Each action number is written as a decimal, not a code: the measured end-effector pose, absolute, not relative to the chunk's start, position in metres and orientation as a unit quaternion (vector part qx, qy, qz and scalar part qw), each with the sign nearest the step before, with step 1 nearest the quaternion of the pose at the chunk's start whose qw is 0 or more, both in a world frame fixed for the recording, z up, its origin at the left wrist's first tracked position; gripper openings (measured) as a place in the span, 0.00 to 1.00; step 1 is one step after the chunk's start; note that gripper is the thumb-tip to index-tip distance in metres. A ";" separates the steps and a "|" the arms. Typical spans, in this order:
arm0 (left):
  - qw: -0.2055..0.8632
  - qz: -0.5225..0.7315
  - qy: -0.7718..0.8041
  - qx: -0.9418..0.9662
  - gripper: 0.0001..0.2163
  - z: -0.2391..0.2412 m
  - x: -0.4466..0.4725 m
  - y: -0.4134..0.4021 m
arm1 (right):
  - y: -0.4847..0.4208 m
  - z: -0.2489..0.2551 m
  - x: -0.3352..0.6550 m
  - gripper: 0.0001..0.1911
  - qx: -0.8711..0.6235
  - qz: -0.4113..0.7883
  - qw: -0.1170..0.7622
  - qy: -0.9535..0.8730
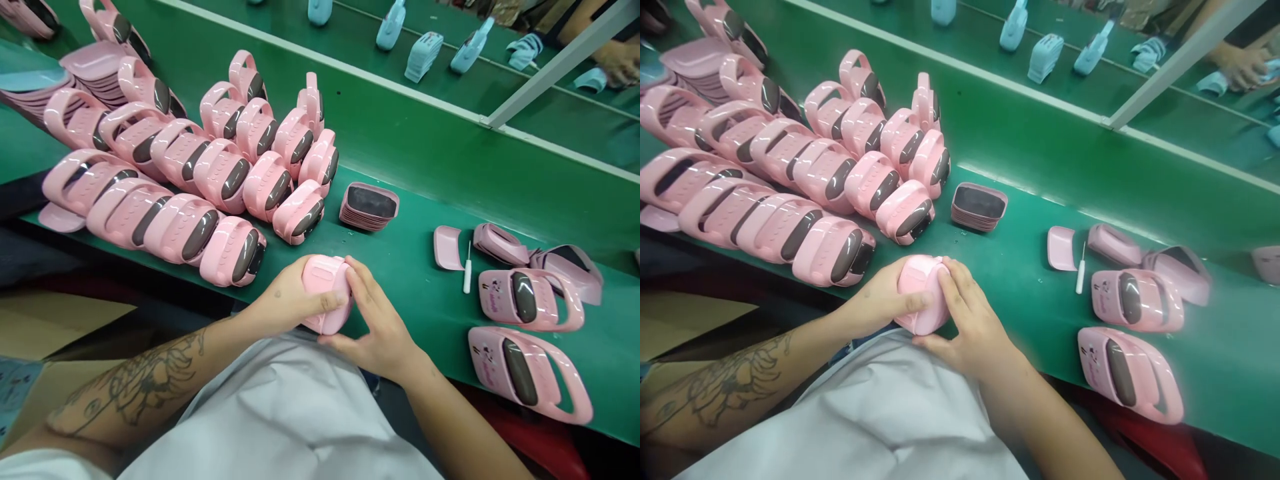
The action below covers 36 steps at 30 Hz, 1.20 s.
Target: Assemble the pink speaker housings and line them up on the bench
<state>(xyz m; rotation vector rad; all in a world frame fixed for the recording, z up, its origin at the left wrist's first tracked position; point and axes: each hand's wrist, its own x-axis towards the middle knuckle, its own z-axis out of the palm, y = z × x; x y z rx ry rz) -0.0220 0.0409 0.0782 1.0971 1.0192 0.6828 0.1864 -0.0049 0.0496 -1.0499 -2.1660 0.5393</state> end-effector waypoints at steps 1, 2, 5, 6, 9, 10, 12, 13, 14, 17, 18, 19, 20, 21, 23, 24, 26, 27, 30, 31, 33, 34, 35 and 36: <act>0.670 0.307 0.466 0.490 0.33 0.079 -0.022 0.038 | -0.007 0.049 0.186 0.60 -0.405 0.205 0.335 -0.826; 0.659 0.310 0.476 0.493 0.33 0.080 -0.021 0.036 | -0.008 0.049 0.185 0.60 -0.406 0.202 0.340 -0.824; 0.639 0.318 0.492 0.499 0.36 0.079 -0.018 0.027 | -0.011 0.051 0.182 0.61 -0.388 0.181 0.365 -0.827; 0.638 0.321 0.492 0.497 0.37 0.079 -0.018 0.025 | -0.011 0.051 0.182 0.61 -0.381 0.175 0.370 -0.829; 0.636 0.334 0.499 0.485 0.41 0.075 -0.018 0.020 | -0.011 0.053 0.181 0.60 -0.370 0.167 0.374 -0.834; 0.635 0.340 0.500 0.482 0.42 0.073 -0.018 0.018 | -0.010 0.054 0.181 0.60 -0.369 0.165 0.375 -0.835; 0.632 0.349 0.500 0.478 0.42 0.071 -0.018 0.016 | -0.010 0.054 0.180 0.59 -0.367 0.161 0.376 -0.835; 0.630 0.352 0.500 0.478 0.42 0.070 -0.018 0.015 | -0.010 0.054 0.180 0.59 -0.366 0.161 0.376 -0.836; 0.628 0.354 0.500 0.480 0.43 0.070 -0.019 0.015 | -0.010 0.054 0.179 0.58 -0.365 0.160 0.376 -0.837; 0.618 0.355 0.499 0.493 0.42 0.069 -0.021 0.016 | -0.011 0.054 0.177 0.58 -0.360 0.153 0.379 -0.839; 0.618 0.353 0.496 0.498 0.42 0.069 -0.022 0.018 | -0.011 0.054 0.177 0.58 -0.360 0.152 0.375 -0.840; 0.620 0.349 0.492 0.502 0.42 0.068 -0.025 0.019 | -0.012 0.053 0.177 0.58 -0.361 0.156 0.368 -0.842; 0.625 0.345 0.486 0.505 0.41 0.066 -0.027 0.021 | -0.013 0.053 0.179 0.58 -0.365 0.168 0.361 -0.842; 0.632 0.342 0.477 0.506 0.41 0.064 -0.031 0.023 | -0.014 0.052 0.181 0.59 -0.373 0.186 0.356 -0.836; 0.660 0.350 0.440 0.498 0.41 0.057 -0.037 0.027 | -0.016 0.049 0.186 0.59 -0.410 0.232 0.361 -0.805; 0.680 0.358 0.413 0.489 0.41 0.053 -0.039 0.028 | -0.016 0.046 0.189 0.57 -0.437 0.261 0.372 -0.776; 0.721 0.373 0.352 0.467 0.43 0.045 -0.043 0.028 | -0.017 0.041 0.192 0.48 -0.489 0.331 0.395 -0.704; 0.738 0.378 0.325 0.456 0.43 0.042 -0.044 0.027 | -0.016 0.038 0.193 0.43 -0.503 0.371 0.401 -0.670; 0.747 0.397 0.295 0.445 0.42 0.037 -0.043 0.026 | -0.013 0.031 0.187 0.40 -0.504 0.472 0.415 -0.593; 0.736 0.407 0.300 0.450 0.42 0.037 -0.042 0.025 | -0.012 0.030 0.184 0.42 -0.501 0.490 0.424 -0.574; 0.706 0.420 0.318 0.474 0.40 0.038 -0.041 0.024 | -0.010 0.029 0.177 0.45 -0.507 0.510 0.445 -0.534; 0.690 0.419 0.329 0.490 0.39 0.039 -0.040 0.023 | -0.010 0.029 0.175 0.46 -0.514 0.513 0.453 -0.516; 0.678 0.412 0.340 0.505 0.39 0.040 -0.040 0.022 | -0.010 0.029 0.172 0.46 -0.523 0.514 0.458 -0.503; 0.672 0.402 0.352 0.513 0.40 0.040 -0.040 0.021 | -0.011 0.030 0.171 0.46 -0.531 0.513 0.459 -0.495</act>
